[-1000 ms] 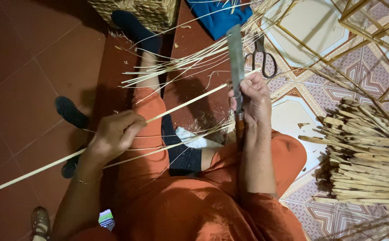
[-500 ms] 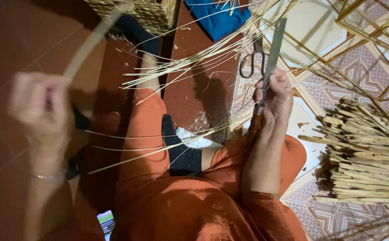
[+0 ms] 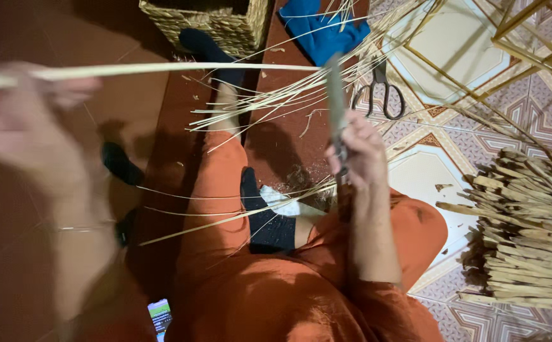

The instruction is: The person sits on the floor and uses a knife to split long bamboo strips into thinner strands. They hold the strip with one hand and draw the knife along its length to separate fibers, repeating the process on multiple strips.

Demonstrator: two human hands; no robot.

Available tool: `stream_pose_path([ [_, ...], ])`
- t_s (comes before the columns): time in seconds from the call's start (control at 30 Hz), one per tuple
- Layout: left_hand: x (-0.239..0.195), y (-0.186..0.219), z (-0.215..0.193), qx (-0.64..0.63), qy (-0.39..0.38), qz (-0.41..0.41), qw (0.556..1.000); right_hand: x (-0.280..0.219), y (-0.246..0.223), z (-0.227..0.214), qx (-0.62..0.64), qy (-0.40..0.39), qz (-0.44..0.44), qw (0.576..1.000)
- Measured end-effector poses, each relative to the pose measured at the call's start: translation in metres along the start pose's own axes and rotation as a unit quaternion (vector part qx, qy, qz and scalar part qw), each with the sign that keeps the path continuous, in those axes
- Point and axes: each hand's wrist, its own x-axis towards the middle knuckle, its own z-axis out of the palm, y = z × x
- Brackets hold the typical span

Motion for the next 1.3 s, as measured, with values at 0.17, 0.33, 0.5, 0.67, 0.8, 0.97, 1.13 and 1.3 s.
stream_pose_path([
  [0.17,-0.117,0.013,0.103,-0.384,0.032,-0.345,0.856,0.002,0.024,0.05,-0.076,0.02,0.14,0.987],
  [0.33,-0.174,0.019,0.133,-0.503,-0.053,-0.373,0.778,0.004,0.045,0.066,-0.085,0.049,0.174,0.98],
  [0.5,-0.187,0.014,0.138,-0.509,-0.114,-0.418,0.744,0.005,0.057,0.055,-0.11,0.062,0.135,0.983],
  [0.67,-0.187,0.027,0.128,-0.402,-0.26,-0.387,0.788,0.007,0.06,0.042,-0.117,0.087,0.131,0.981],
  [0.8,-0.164,0.04,0.122,0.043,-0.221,0.032,0.974,0.005,0.062,0.041,-0.116,0.088,0.144,0.979],
  [0.97,-0.148,0.032,0.13,0.161,-0.238,0.071,0.955,0.003,0.067,0.054,-0.121,0.068,0.167,0.976],
  [1.13,-0.169,0.013,0.129,-0.014,-0.299,-0.176,0.938,0.002,0.07,0.061,-0.156,0.054,0.177,0.97],
  [1.3,-0.185,-0.014,0.114,-0.072,-0.307,-0.263,0.912,0.005,0.057,0.054,-0.139,0.084,0.152,0.975],
])
